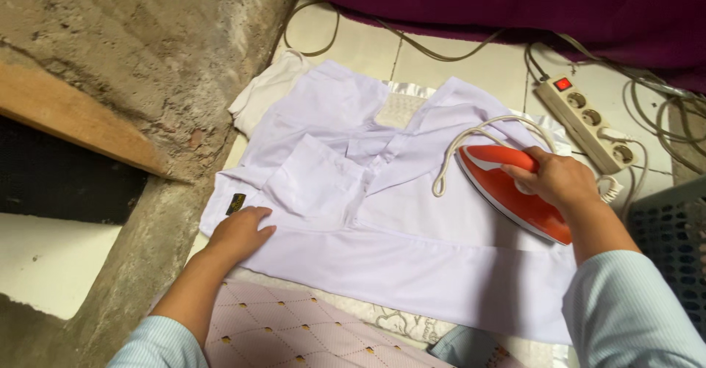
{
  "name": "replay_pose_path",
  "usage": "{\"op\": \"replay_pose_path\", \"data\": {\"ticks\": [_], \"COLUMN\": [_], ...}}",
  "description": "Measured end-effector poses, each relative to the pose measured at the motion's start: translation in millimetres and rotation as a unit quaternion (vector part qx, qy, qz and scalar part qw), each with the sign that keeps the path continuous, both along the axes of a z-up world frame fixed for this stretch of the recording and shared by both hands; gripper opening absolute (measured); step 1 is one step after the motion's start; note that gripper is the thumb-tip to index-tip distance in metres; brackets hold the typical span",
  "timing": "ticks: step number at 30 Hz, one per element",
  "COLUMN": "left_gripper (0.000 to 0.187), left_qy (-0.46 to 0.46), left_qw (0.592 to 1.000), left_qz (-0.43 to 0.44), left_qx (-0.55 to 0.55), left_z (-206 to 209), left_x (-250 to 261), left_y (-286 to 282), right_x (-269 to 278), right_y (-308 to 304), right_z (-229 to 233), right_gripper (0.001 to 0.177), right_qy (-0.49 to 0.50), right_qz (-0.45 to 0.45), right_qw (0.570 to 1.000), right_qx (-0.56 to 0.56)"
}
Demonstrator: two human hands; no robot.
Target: The person irons a light purple button-up shirt laid out on a patterned mat on the floor. They use a red and white electric iron to smooth the front, sleeves, and collar, adjusting the fabric with their hands as needed.
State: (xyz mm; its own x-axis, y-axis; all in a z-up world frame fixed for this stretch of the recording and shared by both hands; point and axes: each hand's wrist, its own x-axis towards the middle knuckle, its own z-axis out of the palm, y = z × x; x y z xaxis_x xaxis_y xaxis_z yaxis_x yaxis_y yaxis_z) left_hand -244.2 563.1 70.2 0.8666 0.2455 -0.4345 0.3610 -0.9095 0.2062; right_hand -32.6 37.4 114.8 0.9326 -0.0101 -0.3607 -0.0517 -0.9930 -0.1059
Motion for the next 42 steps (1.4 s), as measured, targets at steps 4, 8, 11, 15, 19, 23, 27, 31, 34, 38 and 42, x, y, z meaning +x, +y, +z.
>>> {"op": "replay_pose_path", "data": {"ticks": [4,8,11,15,19,23,27,31,34,38,42], "left_gripper": [0.046,0.047,0.049,0.051,0.050,0.044,0.029,0.018,0.016,0.011,0.013], "left_qy": [-0.081,-0.030,-0.002,0.010,0.014,-0.004,-0.001,0.043,0.058,0.090,0.093], "left_qw": [0.991,0.972,0.967,0.972,0.969,0.933,0.929,0.937,0.939,0.944,0.925], "left_qz": [0.098,0.215,0.246,0.227,0.224,0.272,0.279,0.265,0.256,0.254,0.288], "left_qx": [-0.029,-0.088,-0.060,-0.066,-0.106,-0.237,-0.242,-0.224,-0.224,-0.191,-0.228], "left_z": [-11,-19,-18,-18,-31,-60,-85,-89,-87,-81,-83], "left_x": [-6,-12,-8,-15,-18,-14,-7,-5,-2,0,5], "left_y": [39,60,69,80,86,92,101,103,100,98,98], "right_x": [-11,-49,-82,-124,-150,-163,-160,-149,-136,-125,-136], "right_y": [16,50,108,196,265,292,304,322,339,356,343], "right_z": [23,76,97,88,59,37,34,35,32,28,31], "right_gripper": [0.064,0.070,0.074,0.068,0.065,0.061,0.056,0.054,0.052,0.054,0.055], "right_qy": [0.051,0.095,0.099,0.106,0.088,0.015,-0.035,-0.033,-0.022,-0.009,0.039], "right_qz": [-0.041,-0.004,0.099,0.248,0.298,0.283,0.279,0.291,0.291,0.285,0.298], "right_qw": [0.998,0.994,0.990,0.962,0.947,0.956,0.956,0.951,0.952,0.952,0.949], "right_qx": [0.006,-0.056,-0.009,0.045,0.081,0.079,0.084,0.099,0.097,0.114,0.094]}}
